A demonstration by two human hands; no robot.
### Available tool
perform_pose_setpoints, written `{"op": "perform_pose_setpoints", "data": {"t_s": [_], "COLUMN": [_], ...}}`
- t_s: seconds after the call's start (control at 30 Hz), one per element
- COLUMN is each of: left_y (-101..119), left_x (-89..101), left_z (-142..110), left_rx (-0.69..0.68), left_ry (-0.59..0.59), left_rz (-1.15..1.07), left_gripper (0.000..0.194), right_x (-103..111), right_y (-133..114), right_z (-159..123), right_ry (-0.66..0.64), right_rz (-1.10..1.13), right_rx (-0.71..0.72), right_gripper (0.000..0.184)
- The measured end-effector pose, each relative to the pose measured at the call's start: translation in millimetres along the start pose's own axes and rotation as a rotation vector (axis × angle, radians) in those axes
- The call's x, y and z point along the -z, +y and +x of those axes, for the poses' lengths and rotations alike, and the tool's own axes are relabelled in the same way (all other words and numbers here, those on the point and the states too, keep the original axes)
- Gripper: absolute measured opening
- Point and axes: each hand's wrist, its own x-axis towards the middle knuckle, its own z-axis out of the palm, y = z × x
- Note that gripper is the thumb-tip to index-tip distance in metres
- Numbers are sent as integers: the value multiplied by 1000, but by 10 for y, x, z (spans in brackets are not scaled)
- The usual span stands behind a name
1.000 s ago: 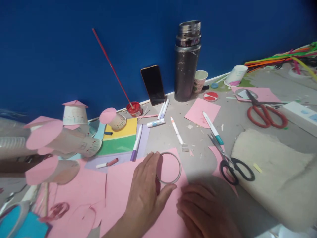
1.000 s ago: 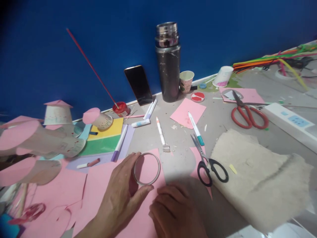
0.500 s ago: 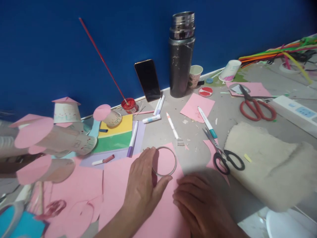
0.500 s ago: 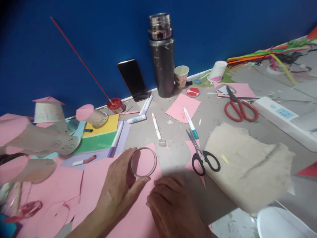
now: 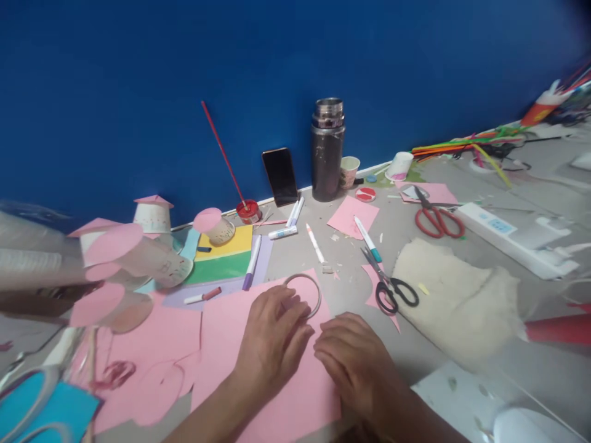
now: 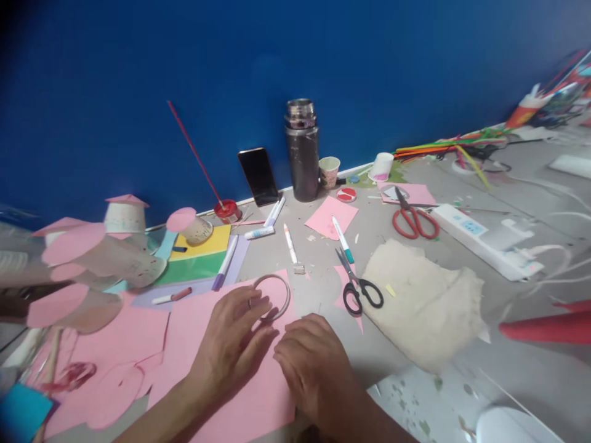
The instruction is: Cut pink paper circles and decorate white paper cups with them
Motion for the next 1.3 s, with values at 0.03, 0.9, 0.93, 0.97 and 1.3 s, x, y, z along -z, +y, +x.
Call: {"op": "perform_pose_setpoints", "data": {"t_s": [0.03,0.9,0.93,0.97,1.3], "left_y": [12,-121,-128,-136,-159], "left_x": [8,-128,-135,-141,-140], "left_z": [-2,-24,-22,-19,17], "left_rx": [-21,-85,-65,-48,1], "left_ry": [-9,47,46,46,41], "left_rz": [-11,-39,-46,-51,-55], "left_gripper": [28,29,29,28,24], "right_x": [-14,1228,1219,1213,1362], "right_y": [3,1190,1235,1281,1543], "right_z": [-1,1064,1041,1021,1043], "right_ry": [26,-456,-469,-477,-32], "right_rz": [-12,-965,-935,-899,-295], "right_rx": [19,-84,-59,-36,-43], "right_gripper": [21,42,40,38,10]}}
